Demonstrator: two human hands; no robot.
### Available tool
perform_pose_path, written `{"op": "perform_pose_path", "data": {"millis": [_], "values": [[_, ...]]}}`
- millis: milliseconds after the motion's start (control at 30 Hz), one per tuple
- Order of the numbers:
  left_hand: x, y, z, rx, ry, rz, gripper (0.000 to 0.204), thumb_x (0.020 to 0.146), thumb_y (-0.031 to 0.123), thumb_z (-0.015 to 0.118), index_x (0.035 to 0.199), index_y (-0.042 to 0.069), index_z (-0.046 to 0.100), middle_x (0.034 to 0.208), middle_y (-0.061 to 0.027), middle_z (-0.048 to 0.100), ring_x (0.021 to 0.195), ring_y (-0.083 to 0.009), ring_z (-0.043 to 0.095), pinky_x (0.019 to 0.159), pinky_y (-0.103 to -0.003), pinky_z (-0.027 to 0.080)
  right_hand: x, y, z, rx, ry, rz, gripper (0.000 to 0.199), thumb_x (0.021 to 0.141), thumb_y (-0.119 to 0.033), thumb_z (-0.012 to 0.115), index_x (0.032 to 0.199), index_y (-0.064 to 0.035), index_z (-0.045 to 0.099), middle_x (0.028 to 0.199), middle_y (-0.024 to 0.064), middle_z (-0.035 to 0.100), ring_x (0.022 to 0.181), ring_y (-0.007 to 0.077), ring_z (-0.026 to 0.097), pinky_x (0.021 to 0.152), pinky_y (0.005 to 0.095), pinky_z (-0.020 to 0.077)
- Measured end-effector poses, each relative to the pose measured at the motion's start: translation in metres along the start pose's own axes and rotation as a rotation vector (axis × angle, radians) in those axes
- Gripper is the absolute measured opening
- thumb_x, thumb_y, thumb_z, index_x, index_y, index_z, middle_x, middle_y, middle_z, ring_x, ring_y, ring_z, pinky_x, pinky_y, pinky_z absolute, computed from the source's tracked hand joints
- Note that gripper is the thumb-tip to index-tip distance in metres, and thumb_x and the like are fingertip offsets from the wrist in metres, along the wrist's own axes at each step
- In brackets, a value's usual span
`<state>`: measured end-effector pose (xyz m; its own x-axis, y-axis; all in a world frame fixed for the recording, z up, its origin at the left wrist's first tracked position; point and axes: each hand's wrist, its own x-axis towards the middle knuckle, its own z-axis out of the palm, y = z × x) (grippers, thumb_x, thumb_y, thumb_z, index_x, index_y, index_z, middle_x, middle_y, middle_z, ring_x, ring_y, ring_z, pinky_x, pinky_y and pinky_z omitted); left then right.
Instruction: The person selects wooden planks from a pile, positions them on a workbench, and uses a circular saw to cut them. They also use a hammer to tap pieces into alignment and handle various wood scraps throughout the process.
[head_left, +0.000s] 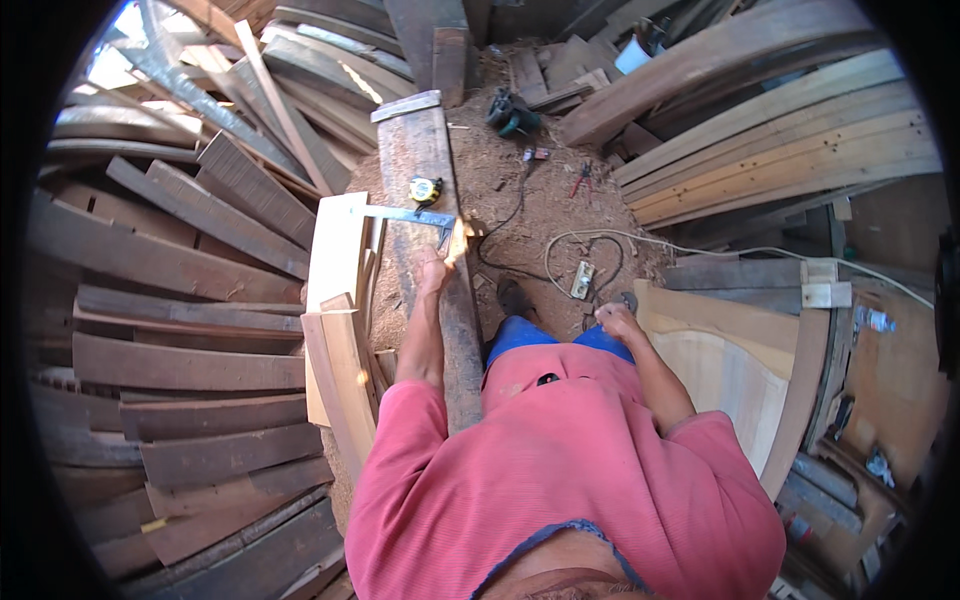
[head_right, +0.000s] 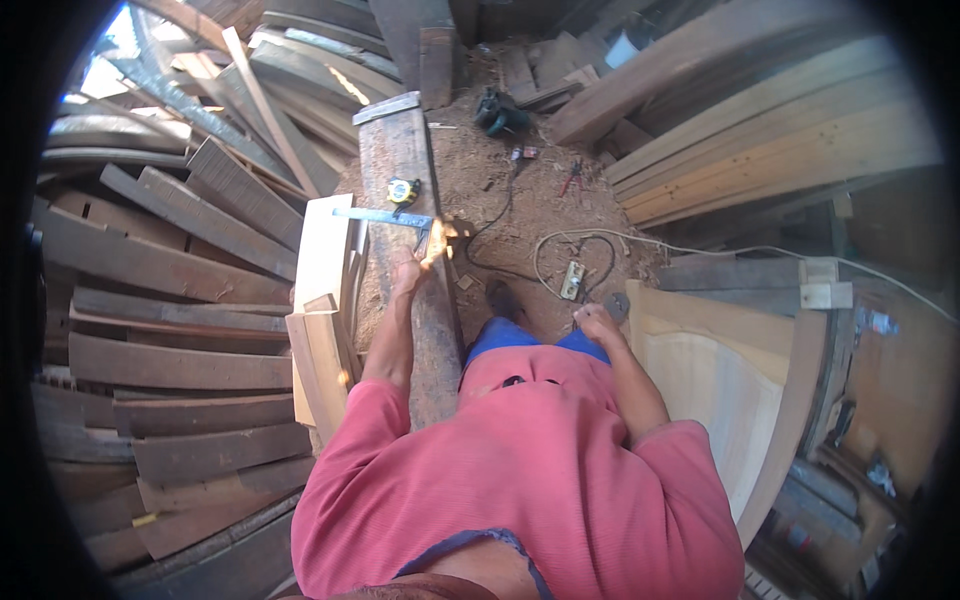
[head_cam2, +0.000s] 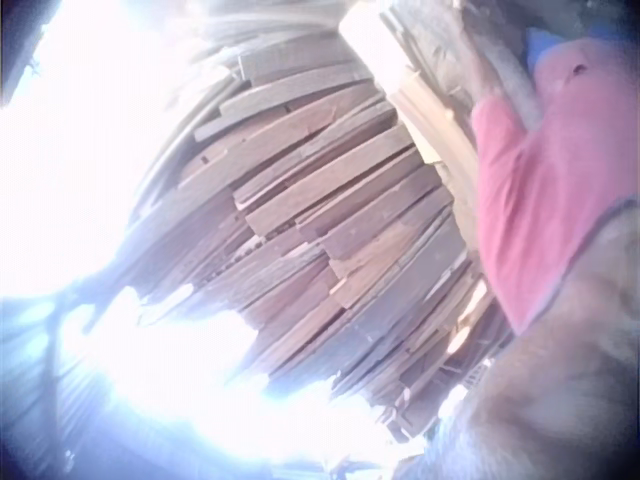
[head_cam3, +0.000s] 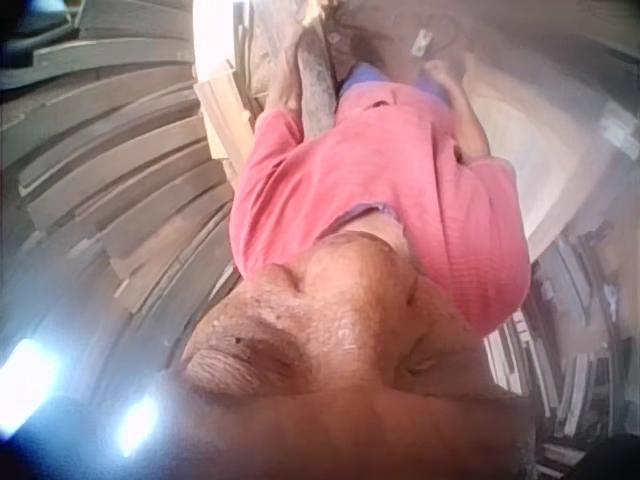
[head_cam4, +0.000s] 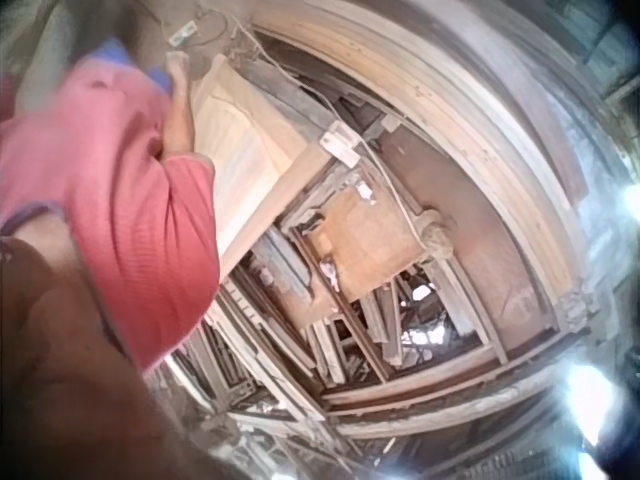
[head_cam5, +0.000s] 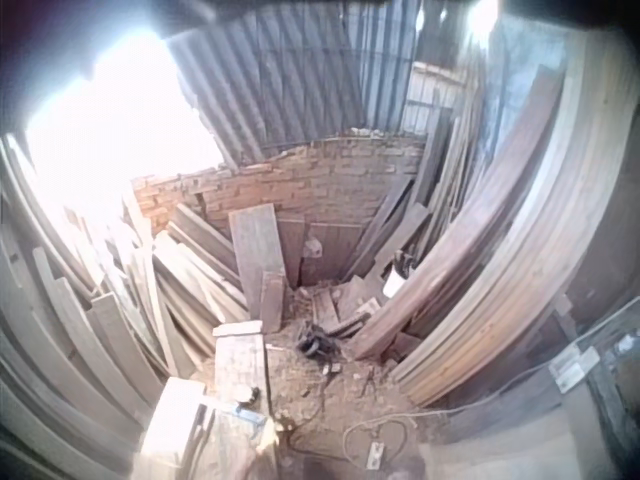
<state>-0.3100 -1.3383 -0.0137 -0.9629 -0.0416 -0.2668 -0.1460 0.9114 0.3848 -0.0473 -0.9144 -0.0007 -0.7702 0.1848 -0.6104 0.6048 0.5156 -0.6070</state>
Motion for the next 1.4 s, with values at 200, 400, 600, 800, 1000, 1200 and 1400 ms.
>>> {"op": "perform_pose_path", "data": {"millis": [200, 400, 600, 800, 1000, 1200, 1400], "values": [[-0.079, 0.117, -0.058, -0.28, -0.327, 0.035, 0.042, 0.075, 0.033, 0.081, 0.097, 0.0, 0.066, 0.089, -0.0215, 0.072, 0.087, -0.0357, 0.072, 0.077, -0.045, 0.057, 0.004, -0.064, 0.005, 0.611, -0.267, 0.198, 0.053, 0.092, -0.044, 0.075, 0.123, -0.0018, 0.07, 0.095, 0.005, 0.07, 0.084, 0.016, 0.065, 0.064, 0.036, 0.052], [-0.163, 0.21, -0.039, -0.329, -0.421, 0.337, 0.045, 0.082, 0.035, 0.075, 0.106, -0.001, 0.065, 0.1, -0.0265, 0.069, 0.095, -0.0436, 0.068, 0.085, -0.05, 0.054, 0.0, -0.162, 0.027, 1.207, -0.073, 0.056, 0.043, 0.089, -0.04, 0.082, 0.113, -0.0085, 0.065, 0.094, -0.0014, 0.064, 0.085, 0.0113, 0.06, 0.074, 0.0275, 0.0499], [-0.164, 0.225, 0.006, -0.364, -0.624, 0.52, 0.051, 0.086, 0.032, 0.073, 0.118, -0.004, 0.06, 0.112, -0.0278, 0.069, 0.105, -0.0455, 0.067, 0.093, -0.05, 0.054, 0.021, -0.11, 0.014, 1.162, 0.021, 0.256, 0.016, 0.098, -0.02, 0.066, 0.105, -0.0078, 0.06, 0.084, 0.0047, 0.067, 0.068, 0.0176, 0.064, 0.059, 0.036, 0.054], [-0.158, 0.209, 0.016, -0.465, -0.828, 0.35, 0.061, 0.088, 0.032, 0.072, 0.135, -0.003, 0.054, 0.119, -0.0269, 0.07, 0.111, -0.0416, 0.069, 0.097, -0.048, 0.054, 0.04, -0.039, 0.01, 1.091, 0.18, 0.5, 0.012, 0.099, -0.017, 0.06, 0.087, -0.012, 0.06, 0.072, 0.0016, 0.062, 0.051, 0.0109, 0.054, 0.043, 0.0282, 0.0429], [-0.045, 0.187, -0.016, -0.194, -0.125, 0.38, 0.064, 0.076, 0.025, 0.08, 0.131, 0.0, 0.058, 0.121, -0.0289, 0.063, 0.117, -0.0467, 0.056, 0.101, -0.056, 0.046, 0.061, 0.054, -0.017, 0.101, 0.235, 0.386, 0.015, 0.094, -0.02, 0.06, 0.096, -0.006, 0.065, 0.074, 0.0126, 0.067, 0.064, 0.0257, 0.065, 0.057, 0.0422, 0.0512], [0.118, 0.102, -0.029, 0.188, 0.164, 0.231, 0.08, 0.083, 0.044, 0.079, 0.145, 0.006, 0.047, 0.15, -0.0401, 0.04, 0.141, -0.0539, 0.038, 0.117, -0.054, 0.037, 0.073, 0.04, -0.114, -0.294, 0.165, 0.344, 0.025, 0.089, -0.018, 0.057, 0.103, -0.0031, 0.07, 0.101, 0.0318, 0.069, 0.101, 0.0502, 0.067, 0.083, 0.0538, 0.053], [0.175, 0.039, -0.017, 0.169, -0.167, 0.286, 0.063, 0.082, 0.028, 0.074, 0.138, 0.009, 0.055, 0.149, -0.0456, 0.036, 0.143, -0.0573, 0.033, 0.113, -0.059, 0.038, 0.096, 0.071, -0.152, -0.179, 0.352, 0.246, 0.024, 0.092, -0.017, 0.055, 0.107, -0.0009, 0.066, 0.094, 0.0272, 0.07, 0.086, 0.0437, 0.069, 0.073, 0.0497, 0.0544]]}}
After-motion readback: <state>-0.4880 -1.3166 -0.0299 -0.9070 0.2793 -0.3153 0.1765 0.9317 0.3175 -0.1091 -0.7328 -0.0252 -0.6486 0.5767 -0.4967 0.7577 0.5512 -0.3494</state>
